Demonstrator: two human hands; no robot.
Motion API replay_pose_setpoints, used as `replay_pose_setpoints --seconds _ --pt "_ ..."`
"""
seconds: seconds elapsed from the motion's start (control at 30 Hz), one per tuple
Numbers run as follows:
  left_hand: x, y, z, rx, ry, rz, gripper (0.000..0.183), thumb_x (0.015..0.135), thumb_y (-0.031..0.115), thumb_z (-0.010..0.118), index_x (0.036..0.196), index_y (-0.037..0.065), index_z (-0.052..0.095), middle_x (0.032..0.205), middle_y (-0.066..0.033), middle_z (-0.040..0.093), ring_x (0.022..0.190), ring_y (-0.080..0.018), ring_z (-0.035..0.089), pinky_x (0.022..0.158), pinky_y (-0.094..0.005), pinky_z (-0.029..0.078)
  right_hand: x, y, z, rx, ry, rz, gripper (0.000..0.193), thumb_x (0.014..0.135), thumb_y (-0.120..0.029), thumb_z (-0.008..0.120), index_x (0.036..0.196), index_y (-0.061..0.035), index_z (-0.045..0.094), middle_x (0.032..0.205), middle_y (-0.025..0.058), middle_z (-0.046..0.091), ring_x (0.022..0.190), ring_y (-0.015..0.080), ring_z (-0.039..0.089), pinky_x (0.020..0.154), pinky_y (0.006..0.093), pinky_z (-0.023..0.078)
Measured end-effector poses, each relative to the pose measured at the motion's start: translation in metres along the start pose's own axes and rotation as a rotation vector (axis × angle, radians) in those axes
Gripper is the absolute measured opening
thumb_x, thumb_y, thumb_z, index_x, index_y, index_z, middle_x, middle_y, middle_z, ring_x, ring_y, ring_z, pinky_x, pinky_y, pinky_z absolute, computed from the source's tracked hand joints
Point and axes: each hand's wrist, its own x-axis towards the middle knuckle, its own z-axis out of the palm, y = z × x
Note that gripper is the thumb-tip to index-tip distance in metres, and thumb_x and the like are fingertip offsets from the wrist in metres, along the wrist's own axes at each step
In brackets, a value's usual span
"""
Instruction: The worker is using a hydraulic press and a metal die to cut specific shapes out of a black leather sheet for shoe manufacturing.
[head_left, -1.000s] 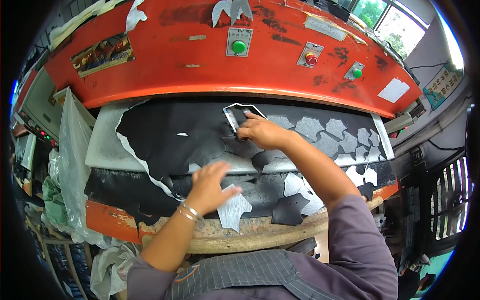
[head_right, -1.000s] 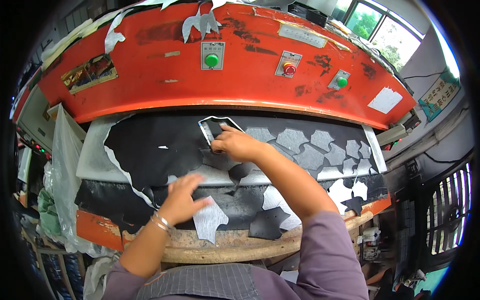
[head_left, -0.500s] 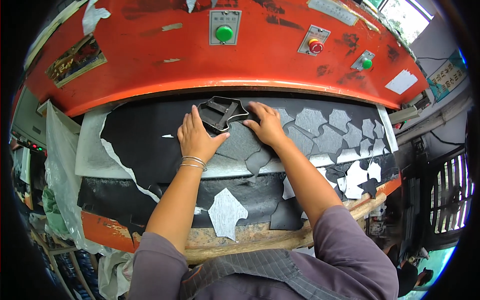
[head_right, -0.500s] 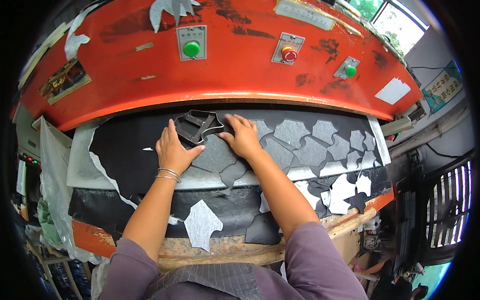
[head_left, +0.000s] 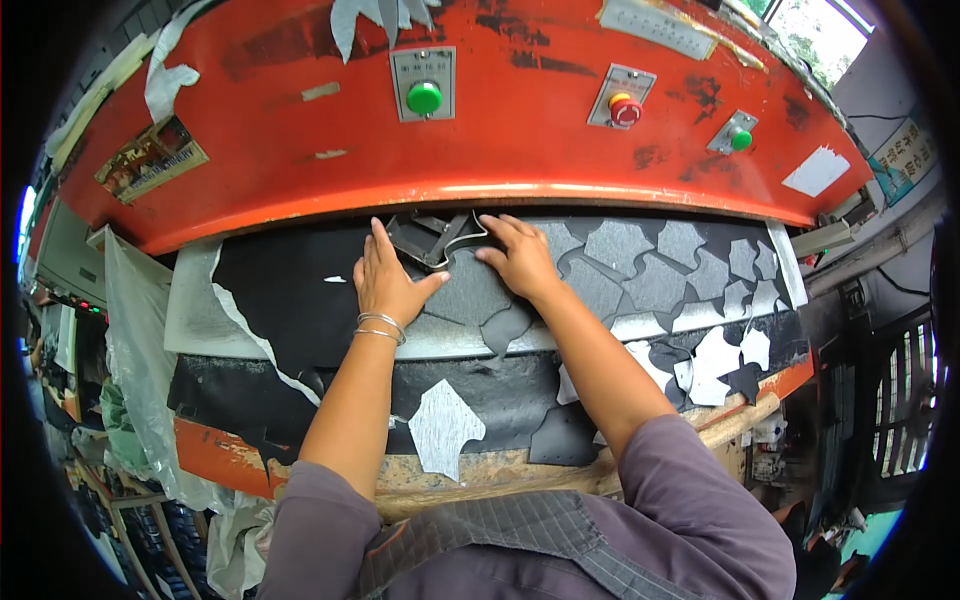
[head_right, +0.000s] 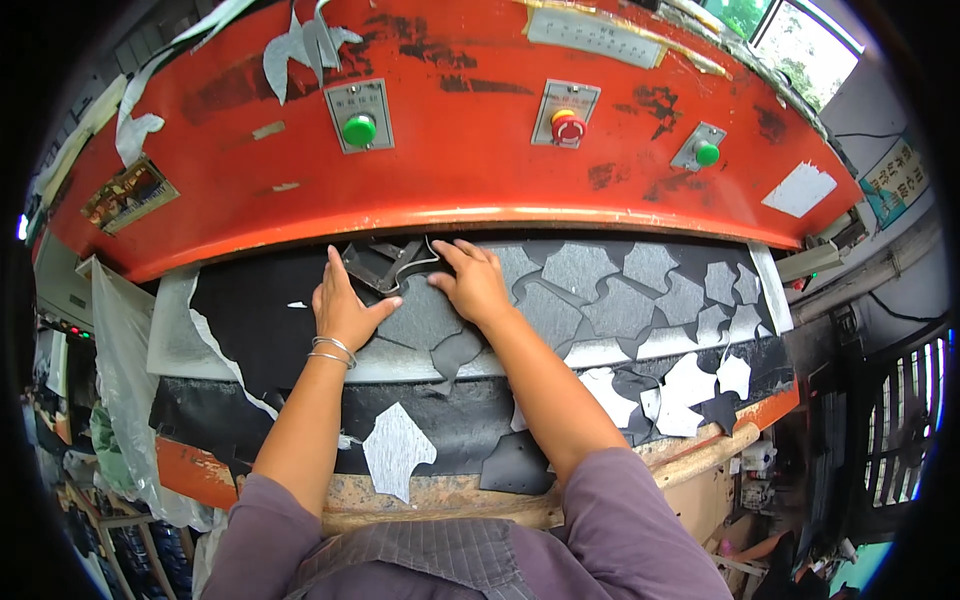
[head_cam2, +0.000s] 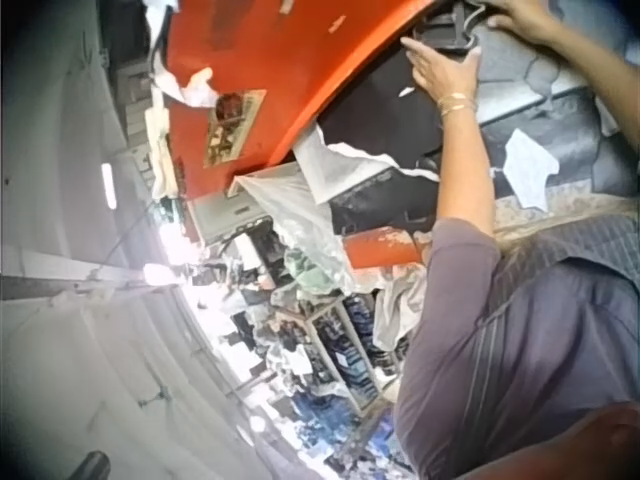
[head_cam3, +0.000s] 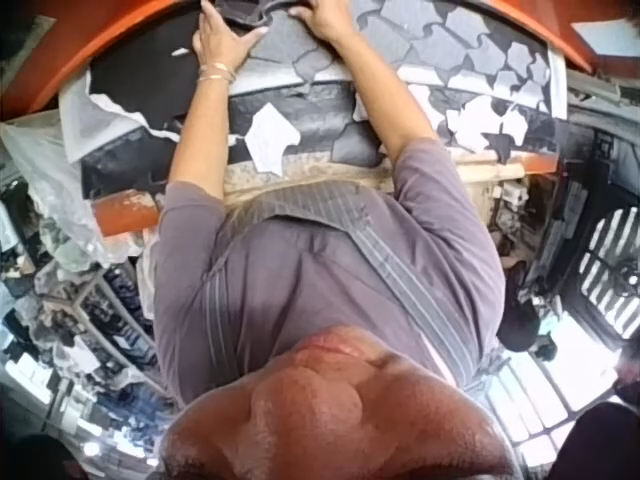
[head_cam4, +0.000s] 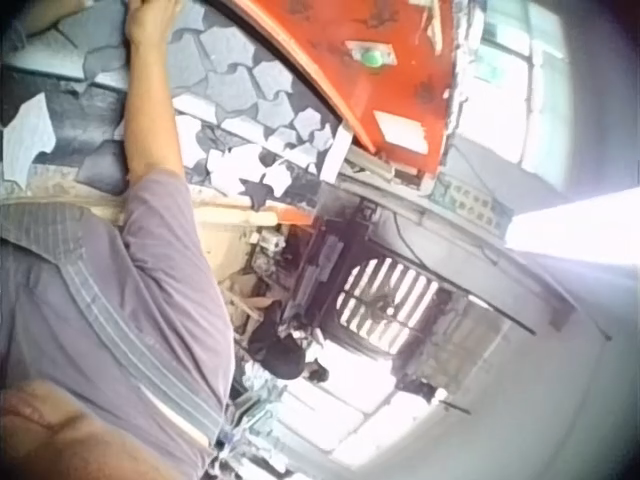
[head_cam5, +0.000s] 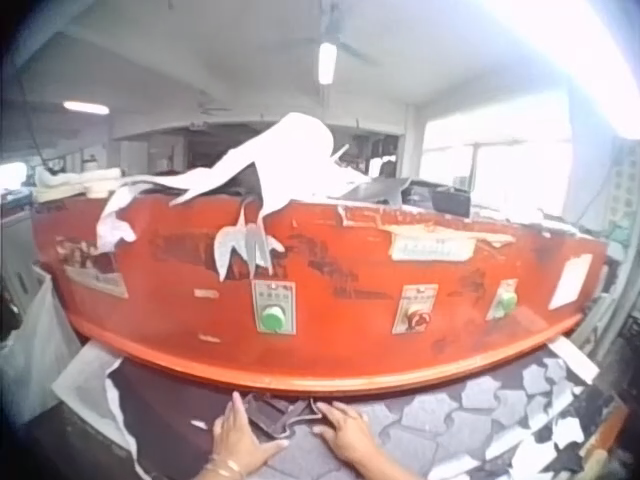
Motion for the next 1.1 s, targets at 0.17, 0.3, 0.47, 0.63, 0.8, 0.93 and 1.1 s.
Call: replay_pose_setpoints --seconds 0.17,0.3,0.47,0.63,0.8,0.93,1.1 --pt "-0.027 0.005 -0.038 -0.356 0.232 0.113 0.088 0.071 0.034 0.081 0.138 -0.002 0.038 0.133 -0.0243 0.045 0.122 -0.0359 0.046 0.102 -0.0407 0.039 -0.004 0.006 -0.115 0.602 0.585 0.092 0.031 0.095 -0.021 0.058 0.119 -0.0020 0.059 0.120 0.0085 0.058 0.114 0.0195 0.054 0.099 0.0339 0.042" --pt "0.002 0.103 -0.112 -0.482 0.469 0.464 0.011 0.085 0.010 0.067 0.089 0.000 0.068 0.084 -0.0100 0.064 0.081 -0.0244 0.061 0.075 -0.0306 0.048 0.046 0.041 -0.239 0.504 1.193 0.181 0.044 0.103 -0.030 0.038 0.130 0.0037 0.046 0.132 0.0177 0.049 0.127 0.0261 0.043 0.109 0.0378 0.031" --pt "0.040 0.161 -0.137 -0.145 0.412 0.614 0.022 0.087 0.016 0.063 0.070 0.004 0.056 0.068 -0.0103 0.051 0.069 -0.0315 0.051 0.064 -0.0418 0.042 0.085 0.131 -0.297 -0.178 1.068 0.425 0.063 0.101 -0.044 0.035 0.140 0.0052 0.032 0.146 0.0332 0.027 0.137 0.0474 0.023 0.112 0.0481 0.021" --pt "-0.010 0.141 -0.154 -0.201 0.080 0.534 0.027 0.088 0.022 0.062 0.069 0.003 0.054 0.069 -0.0144 0.048 0.070 -0.0334 0.050 0.062 -0.0427 0.041 0.056 0.077 -0.295 -0.016 0.962 0.338 0.064 0.098 -0.044 0.043 0.140 0.0029 0.032 0.149 0.0275 0.023 0.137 0.0386 0.029 0.111 0.0449 0.023" --pt "-0.146 0.077 -0.164 -0.152 -0.378 0.210 0.028 0.087 0.028 0.063 0.073 0.003 0.062 0.074 -0.0141 0.055 0.072 -0.0324 0.056 0.065 -0.0422 0.045 -0.086 -0.061 -0.228 0.337 -0.476 0.458 0.047 0.089 -0.023 0.064 0.129 -0.0040 0.050 0.109 0.0112 0.063 0.105 0.0243 0.058 0.087 0.0371 0.047" --pt "-0.232 0.062 -0.170 -0.186 -0.500 0.130 0.026 0.086 0.030 0.061 0.077 0.007 0.069 0.078 -0.0109 0.062 0.080 -0.0307 0.060 0.071 -0.0426 0.049 -0.166 -0.169 -0.200 0.274 -0.661 -0.328 0.047 0.076 -0.037 0.073 0.107 -0.0030 0.062 0.102 0.0150 0.063 0.097 0.0319 0.059 0.080 0.0416 0.050" --pt "-0.261 0.069 -0.156 -0.073 -0.210 0.166 0.022 0.081 0.026 0.064 0.072 0.006 0.068 0.076 -0.0106 0.062 0.077 -0.0302 0.059 0.071 -0.0414 0.049 -0.204 -0.191 -0.167 0.039 -0.639 -0.267 0.038 0.067 -0.030 0.077 0.093 -0.0058 0.063 0.088 0.0091 0.060 0.087 0.0271 0.060 0.072 0.0379 0.050"
